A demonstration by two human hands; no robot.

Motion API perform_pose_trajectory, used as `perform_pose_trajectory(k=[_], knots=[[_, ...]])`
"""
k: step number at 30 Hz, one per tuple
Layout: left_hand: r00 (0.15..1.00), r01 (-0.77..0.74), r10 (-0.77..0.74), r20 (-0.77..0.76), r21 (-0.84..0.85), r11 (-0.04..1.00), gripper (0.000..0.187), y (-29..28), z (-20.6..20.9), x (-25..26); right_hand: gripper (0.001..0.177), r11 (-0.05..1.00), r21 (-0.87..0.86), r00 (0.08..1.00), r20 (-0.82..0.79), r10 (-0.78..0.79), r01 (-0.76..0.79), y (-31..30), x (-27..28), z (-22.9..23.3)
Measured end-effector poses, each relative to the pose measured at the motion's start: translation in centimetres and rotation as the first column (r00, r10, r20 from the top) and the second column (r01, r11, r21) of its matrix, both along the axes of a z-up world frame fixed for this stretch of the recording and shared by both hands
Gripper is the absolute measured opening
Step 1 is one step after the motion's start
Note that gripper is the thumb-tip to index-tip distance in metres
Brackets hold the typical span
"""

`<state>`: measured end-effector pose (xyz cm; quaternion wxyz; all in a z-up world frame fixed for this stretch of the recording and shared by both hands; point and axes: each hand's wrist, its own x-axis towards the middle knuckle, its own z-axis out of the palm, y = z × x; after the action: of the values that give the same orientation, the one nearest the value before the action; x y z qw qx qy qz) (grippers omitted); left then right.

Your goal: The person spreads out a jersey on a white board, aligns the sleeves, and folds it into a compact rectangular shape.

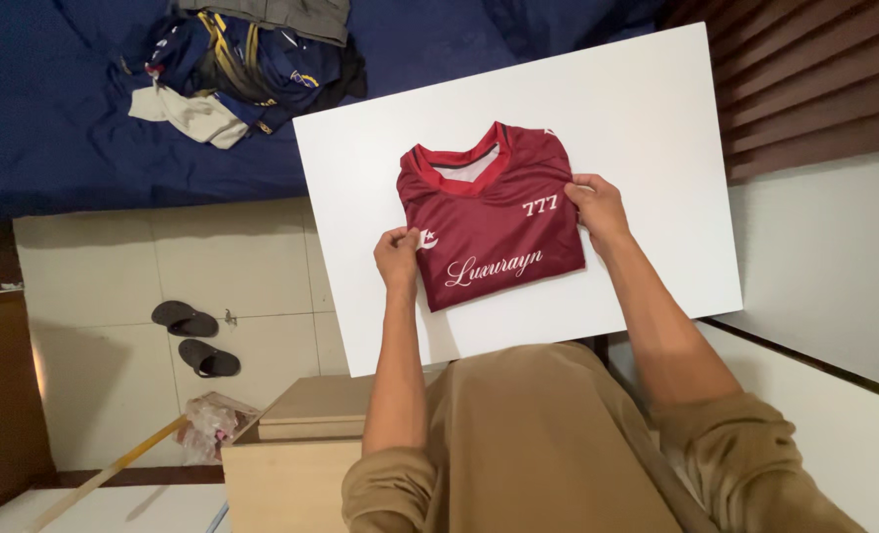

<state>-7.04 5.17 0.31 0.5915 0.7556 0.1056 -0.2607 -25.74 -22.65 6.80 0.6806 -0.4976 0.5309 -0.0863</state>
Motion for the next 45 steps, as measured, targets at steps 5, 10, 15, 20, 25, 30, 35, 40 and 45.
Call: perform_pose_trajectory(k=[5, 10, 15, 20, 25, 30, 35, 40, 45], knots=[[0.991, 0.133, -0.136, 0.012, 0.155, 0.979, 0.027, 0.7, 1.1, -1.0, 0.028, 0.990, -0.142, 0.999, -0.045, 0.013, -0.020, 0.7, -1.0, -2.0], [0.969, 0.247, -0.241, -0.055, 0.258, 0.934, 0.028, 2.3, 2.6, -2.6, 0.024, 0.879, -0.453, 0.976, -0.212, 0.055, -0.148, 3.9, -4.2, -2.2], [0.981, 0.195, -0.193, -0.033, 0.199, 0.960, 0.025, 3.2, 2.5, -3.7, 0.023, 0.983, -0.135, 0.991, -0.028, -0.129, 0.124, 4.7, -5.2, -2.0], [0.968, 0.242, -0.232, -0.096, 0.120, 0.963, 0.028, 3.4, 2.8, -4.5, 0.026, 0.938, -0.343, 0.983, -0.185, -0.012, -0.053, 5.7, -5.8, -0.4], [0.934, 0.357, -0.354, -0.046, 0.133, 0.925, 0.032, 5.4, 3.5, -5.9, 0.026, 0.917, -0.367, 0.961, -0.271, 0.055, -0.156, 6.9, -7.4, 0.8], [0.945, 0.324, -0.326, -0.018, 0.172, 0.930, 0.028, 6.5, 4.1, -6.7, 0.028, 0.923, -0.366, 0.979, -0.198, 0.051, -0.122, 7.2, -8.2, 0.5], [0.967, 0.252, -0.256, 0.010, 0.138, 0.958, 0.027, 7.6, 2.8, -7.4, 0.025, 0.951, -0.310, 0.979, -0.197, -0.055, -0.009, 7.4, -8.5, -1.1], [0.965, 0.240, -0.250, 0.081, 0.114, 0.964, 0.027, 7.3, 2.8, -8.3, 0.031, 0.801, -0.587, 0.964, -0.261, -0.049, -0.118, 8.1, -8.1, -0.3], [0.765, 0.146, -0.436, 0.474, 0.532, 0.834, 0.034, 4.5, 7.2, -9.7, 0.051, 0.320, -0.832, 0.878, -0.353, 0.323, -0.453, 9.0, -5.7, 1.8]])
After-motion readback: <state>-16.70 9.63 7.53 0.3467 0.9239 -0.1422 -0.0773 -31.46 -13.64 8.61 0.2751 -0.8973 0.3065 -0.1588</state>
